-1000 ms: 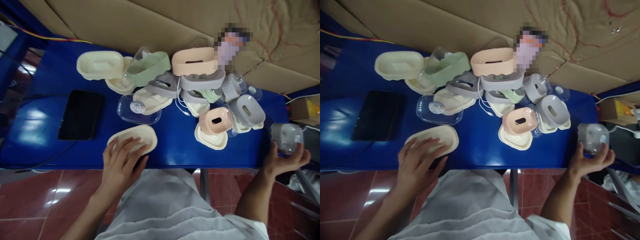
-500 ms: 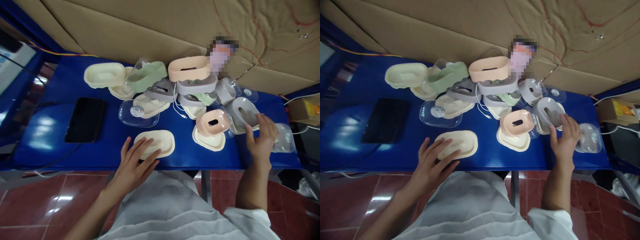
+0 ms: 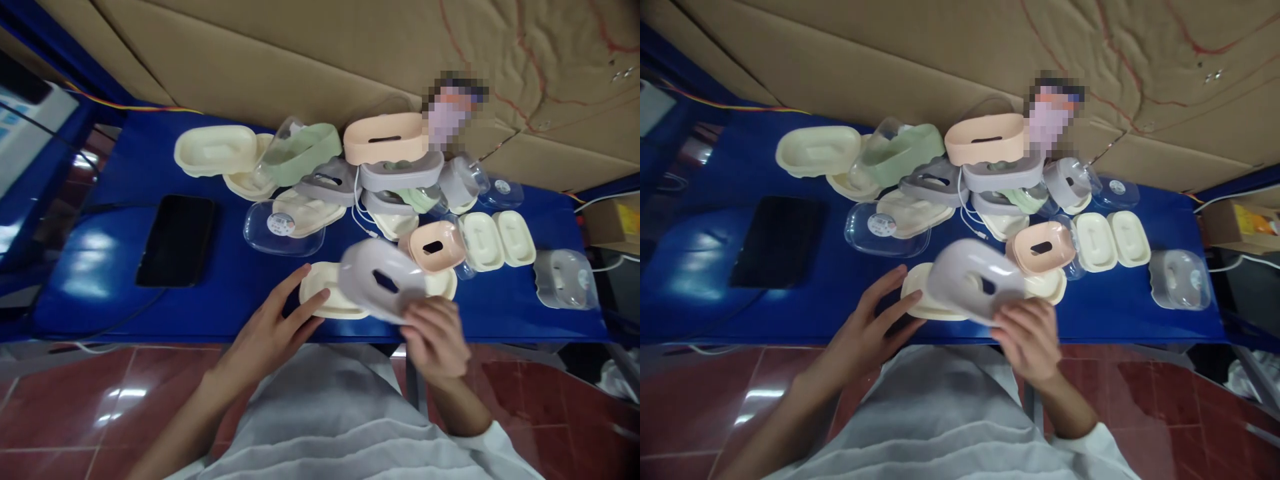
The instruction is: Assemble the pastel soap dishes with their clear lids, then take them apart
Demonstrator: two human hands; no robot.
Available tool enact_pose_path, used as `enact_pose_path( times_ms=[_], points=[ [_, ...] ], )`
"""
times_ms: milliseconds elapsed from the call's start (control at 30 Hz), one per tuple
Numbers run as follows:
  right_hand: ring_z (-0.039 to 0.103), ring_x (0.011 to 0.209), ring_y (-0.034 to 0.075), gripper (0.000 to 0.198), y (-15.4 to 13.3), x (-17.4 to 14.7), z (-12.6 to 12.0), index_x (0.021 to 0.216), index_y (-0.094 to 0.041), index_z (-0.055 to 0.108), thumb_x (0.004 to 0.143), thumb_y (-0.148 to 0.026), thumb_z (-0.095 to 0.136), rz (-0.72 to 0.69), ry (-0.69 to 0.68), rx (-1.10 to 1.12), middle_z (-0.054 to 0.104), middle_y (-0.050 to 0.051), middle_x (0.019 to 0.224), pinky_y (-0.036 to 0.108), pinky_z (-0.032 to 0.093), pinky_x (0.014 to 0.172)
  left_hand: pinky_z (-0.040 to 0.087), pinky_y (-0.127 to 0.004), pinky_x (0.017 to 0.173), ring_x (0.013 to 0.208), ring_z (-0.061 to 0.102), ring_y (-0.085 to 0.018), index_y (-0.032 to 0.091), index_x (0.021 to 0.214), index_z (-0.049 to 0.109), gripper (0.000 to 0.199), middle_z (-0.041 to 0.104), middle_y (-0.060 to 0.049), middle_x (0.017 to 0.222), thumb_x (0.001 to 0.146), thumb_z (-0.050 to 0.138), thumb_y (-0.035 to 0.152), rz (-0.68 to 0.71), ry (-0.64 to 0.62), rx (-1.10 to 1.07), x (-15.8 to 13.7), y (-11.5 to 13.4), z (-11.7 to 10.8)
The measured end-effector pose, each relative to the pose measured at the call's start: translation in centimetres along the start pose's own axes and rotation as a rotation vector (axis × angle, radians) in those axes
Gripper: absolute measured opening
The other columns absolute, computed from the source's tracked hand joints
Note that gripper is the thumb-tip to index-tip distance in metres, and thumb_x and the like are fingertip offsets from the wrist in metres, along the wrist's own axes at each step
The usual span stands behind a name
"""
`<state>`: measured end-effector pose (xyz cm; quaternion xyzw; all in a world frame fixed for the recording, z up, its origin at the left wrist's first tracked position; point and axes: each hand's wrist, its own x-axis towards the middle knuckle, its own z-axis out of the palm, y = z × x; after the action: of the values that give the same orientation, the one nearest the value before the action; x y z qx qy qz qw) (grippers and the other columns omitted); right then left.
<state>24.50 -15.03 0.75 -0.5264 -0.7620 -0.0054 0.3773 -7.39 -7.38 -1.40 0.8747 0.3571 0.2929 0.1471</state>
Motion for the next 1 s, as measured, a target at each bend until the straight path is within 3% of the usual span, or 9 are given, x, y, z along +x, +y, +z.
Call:
enact_pose_path(
  times_ms=[133,233,333,467,533,733,833,1000],
  points=[
    [0.079,0.104,0.025,0.040,-2.3,1.4,3.0,0.136,-0.028,0.072,0.099,-0.015,0.075,-0.044,-0.004,0.122,0.082,0.006,0.110,0.045,0.065,0.089,0.063,-0.051,0.115,0.149,0.058,-0.037,0.020,0.147,0.058,0.057,0.043,-0.022,0.167,0.095,0.081,0.012,-0.027,0.077,-0.013,-0.6,-0.2,0.4],
    [0.078,0.108,0.026,0.039,-1.9,2.1,3.4,0.134,-0.025,0.072,0.098,-0.011,0.075,-0.029,-0.038,0.174,0.081,0.007,0.112,0.047,0.064,0.092,0.068,-0.049,0.108,0.142,0.064,-0.032,0.027,0.135,0.060,0.050,0.046,-0.015,0.162,0.093,0.082,0.009,-0.077,0.183,-0.092,-0.8,-0.3,1.0],
    [0.077,0.110,0.025,0.036,-1.6,2.3,3.3,0.132,-0.026,0.071,0.099,-0.012,0.074,-0.044,-0.120,0.157,0.081,0.006,0.113,0.047,0.062,0.097,0.072,-0.048,0.100,0.132,0.070,-0.030,0.029,0.139,0.055,0.060,0.044,-0.015,0.161,0.091,0.085,0.011,-0.119,0.249,-0.190,-0.4,-0.4,1.1],
    [0.074,0.119,0.027,0.030,-2.1,2.8,3.8,0.130,-0.026,0.070,0.102,-0.021,0.075,-0.053,-0.249,0.090,0.079,0.007,0.117,0.050,0.058,0.108,0.070,-0.045,0.099,0.123,0.073,-0.027,0.027,0.150,0.054,0.062,0.040,-0.020,0.168,0.096,0.081,0.016,-0.141,0.130,-0.168,0.3,-0.5,0.5],
    [0.073,0.122,0.027,0.034,-2.3,3.0,4.1,0.134,-0.026,0.069,0.101,-0.025,0.076,-0.072,-0.275,0.058,0.078,0.008,0.119,0.050,0.056,0.111,0.068,-0.044,0.102,0.127,0.070,-0.028,0.026,0.149,0.058,0.055,0.046,-0.019,0.165,0.099,0.078,0.015,-0.129,0.090,-0.115,0.4,-0.5,0.3],
    [0.067,0.132,0.027,0.047,-2.0,3.0,4.7,0.148,-0.032,0.065,0.104,-0.016,0.067,-0.062,-0.305,0.018,0.073,0.008,0.127,0.052,0.054,0.116,0.063,-0.048,0.105,0.130,0.067,-0.030,0.026,0.135,0.071,0.039,0.064,-0.016,0.148,0.098,0.079,0.018,-0.102,0.133,-0.003,-0.2,-0.3,0.9],
    [0.064,0.136,0.029,0.045,-1.9,3.1,4.9,0.147,-0.029,0.065,0.104,-0.018,0.068,-0.063,-0.302,0.027,0.071,0.010,0.134,0.053,0.054,0.117,0.063,-0.047,0.105,0.131,0.067,-0.031,0.025,0.138,0.070,0.037,0.063,-0.016,0.149,0.101,0.076,0.025,-0.078,0.104,-0.037,-0.1,-0.4,0.0],
    [0.062,0.139,0.030,0.042,-1.8,3.1,4.8,0.145,-0.027,0.066,0.104,-0.019,0.069,-0.072,-0.290,0.051,0.069,0.011,0.138,0.054,0.052,0.117,0.054,-0.054,0.117,0.145,0.060,-0.034,0.030,0.154,0.061,0.052,0.056,-0.012,0.163,0.106,0.056,0.011,-0.113,0.148,0.091,1.7,-2.8,-2.8]
  ],
)
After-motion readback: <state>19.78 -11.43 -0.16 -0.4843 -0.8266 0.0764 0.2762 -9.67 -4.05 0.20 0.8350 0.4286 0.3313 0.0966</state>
